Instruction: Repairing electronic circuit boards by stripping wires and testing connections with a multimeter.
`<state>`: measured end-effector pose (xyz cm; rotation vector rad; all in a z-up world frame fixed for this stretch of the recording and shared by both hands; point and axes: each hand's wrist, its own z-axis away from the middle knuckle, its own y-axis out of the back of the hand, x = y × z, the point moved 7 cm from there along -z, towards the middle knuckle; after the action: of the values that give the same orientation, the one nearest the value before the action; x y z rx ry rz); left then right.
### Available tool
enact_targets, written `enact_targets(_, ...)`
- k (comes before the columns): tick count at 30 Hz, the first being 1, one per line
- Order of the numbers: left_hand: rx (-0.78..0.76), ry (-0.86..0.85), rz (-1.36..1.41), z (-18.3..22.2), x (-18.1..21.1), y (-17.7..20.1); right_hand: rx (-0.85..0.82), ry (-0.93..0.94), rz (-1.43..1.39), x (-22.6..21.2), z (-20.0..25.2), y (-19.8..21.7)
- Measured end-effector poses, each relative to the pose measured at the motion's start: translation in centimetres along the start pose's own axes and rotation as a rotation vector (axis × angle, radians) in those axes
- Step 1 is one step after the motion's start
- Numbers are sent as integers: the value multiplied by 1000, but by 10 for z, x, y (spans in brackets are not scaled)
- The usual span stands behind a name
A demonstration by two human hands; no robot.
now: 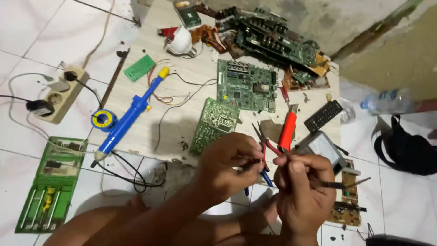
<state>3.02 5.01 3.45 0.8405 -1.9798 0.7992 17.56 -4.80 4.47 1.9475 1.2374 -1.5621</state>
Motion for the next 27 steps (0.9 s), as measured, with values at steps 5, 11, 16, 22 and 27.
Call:
enact_targets(5, 1, 119, 116, 1, -2, -1, 12, -15, -71, 1, -5, 6)
enact_targets(11, 10, 188, 208, 3, -9, -2, -3, -39, -139, 5, -4, 9)
enact_targets(16, 36, 208, 251, 4, -14, 0, -56, -15, -91, 9, -4, 14)
enact_targets(22, 93, 278, 326, 5, -26, 1, -125, -18, 0, 16, 0, 19)
enact_targets(27, 166, 329, 405, 9, -37, 10, -219, -15, 95, 20, -6, 29)
